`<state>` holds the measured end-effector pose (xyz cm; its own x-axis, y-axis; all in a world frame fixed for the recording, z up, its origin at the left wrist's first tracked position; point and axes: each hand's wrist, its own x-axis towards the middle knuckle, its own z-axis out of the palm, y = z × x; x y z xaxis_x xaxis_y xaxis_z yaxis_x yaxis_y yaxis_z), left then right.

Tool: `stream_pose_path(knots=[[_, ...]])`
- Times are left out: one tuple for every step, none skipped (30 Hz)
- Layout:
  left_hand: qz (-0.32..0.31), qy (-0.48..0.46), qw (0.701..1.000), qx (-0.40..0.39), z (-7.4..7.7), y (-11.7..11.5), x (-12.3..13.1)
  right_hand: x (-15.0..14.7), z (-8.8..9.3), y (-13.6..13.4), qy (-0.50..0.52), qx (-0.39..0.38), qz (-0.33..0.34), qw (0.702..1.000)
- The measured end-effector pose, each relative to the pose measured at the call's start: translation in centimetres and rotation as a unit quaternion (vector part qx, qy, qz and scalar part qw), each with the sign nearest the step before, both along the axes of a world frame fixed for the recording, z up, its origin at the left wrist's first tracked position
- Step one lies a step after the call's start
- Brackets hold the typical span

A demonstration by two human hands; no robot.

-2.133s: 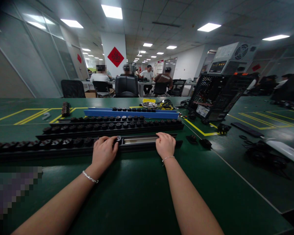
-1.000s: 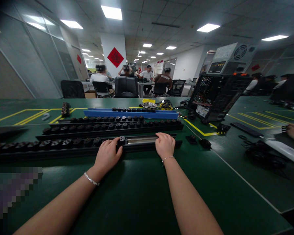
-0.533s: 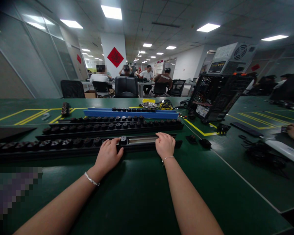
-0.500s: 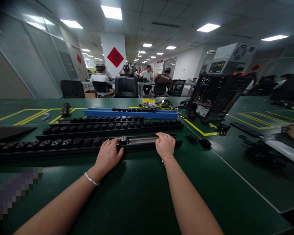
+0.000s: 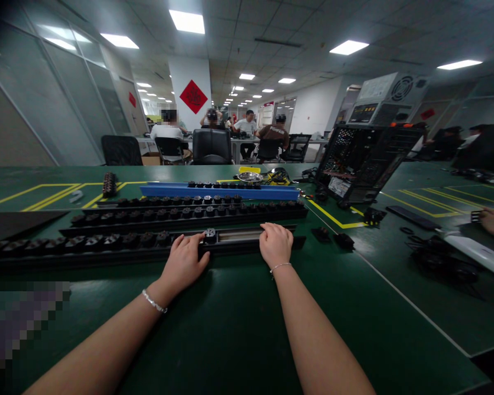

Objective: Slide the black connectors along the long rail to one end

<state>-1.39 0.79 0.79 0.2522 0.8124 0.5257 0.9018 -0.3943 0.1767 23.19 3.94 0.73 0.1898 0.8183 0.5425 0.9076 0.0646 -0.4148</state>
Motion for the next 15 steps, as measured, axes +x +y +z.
stream_pose_path(knots=[[-0.001,0.001,1.000,-0.003,0.0,0.0,0.0,-0.2,0.0,0.0,-0.001,0.004,0.001,1.000],[-0.002,0.001,1.000,-0.006,0.1,0.0,0.0,-0.4,0.0,-0.1,-0.003,0.007,0.004,1.000],[-0.004,0.001,1.000,-0.009,0.1,0.0,0.0,-0.6,0.1,-0.1,-0.006,0.009,0.008,1.000],[-0.005,0.000,1.000,-0.010,0.1,-0.1,0.0,-0.9,0.2,-0.2,-0.009,0.012,0.014,1.000],[-0.007,-0.001,1.000,-0.010,0.1,-0.1,0.0,-1.3,0.3,-0.3,-0.013,0.014,0.024,1.000],[-0.008,-0.002,1.000,-0.011,0.1,-0.1,0.0,-1.6,0.4,-0.4,-0.016,0.017,0.037,0.999],[-0.010,-0.002,1.000,-0.011,0.1,-0.1,0.0,-2.0,0.6,-0.5,-0.018,0.019,0.053,0.998],[-0.011,-0.002,1.000,-0.010,0.1,-0.1,0.0,-2.5,0.7,-0.6,-0.019,0.021,0.071,0.997],[-0.010,-0.002,1.000,-0.010,0.1,-0.1,0.0,-2.9,0.9,-0.8,-0.019,0.023,0.089,0.996],[-0.010,-0.001,1.000,-0.009,0.1,-0.1,0.0,-3.4,1.0,-1.0,-0.017,0.025,0.104,0.994],[-0.010,-0.001,1.000,-0.008,0.1,-0.1,0.1,-3.8,1.1,-1.1,-0.014,0.028,0.119,0.992],[-0.010,-0.001,1.000,-0.007,0.1,-0.1,0.1,-4.3,1.2,-1.3,-0.010,0.029,0.131,0.991],[-0.010,-0.001,1.000,-0.008,0.1,-0.1,0.1,-4.8,1.3,-1.4,-0.006,0.030,0.141,0.990],[-0.012,-0.001,1.000,-0.009,0.1,-0.1,0.1,-5.2,1.3,-1.6,0.000,0.030,0.148,0.988],[-0.014,-0.001,1.000,-0.010,0.1,-0.1,0.1,-5.7,1.3,-1.7,0.008,0.028,0.155,0.987]])
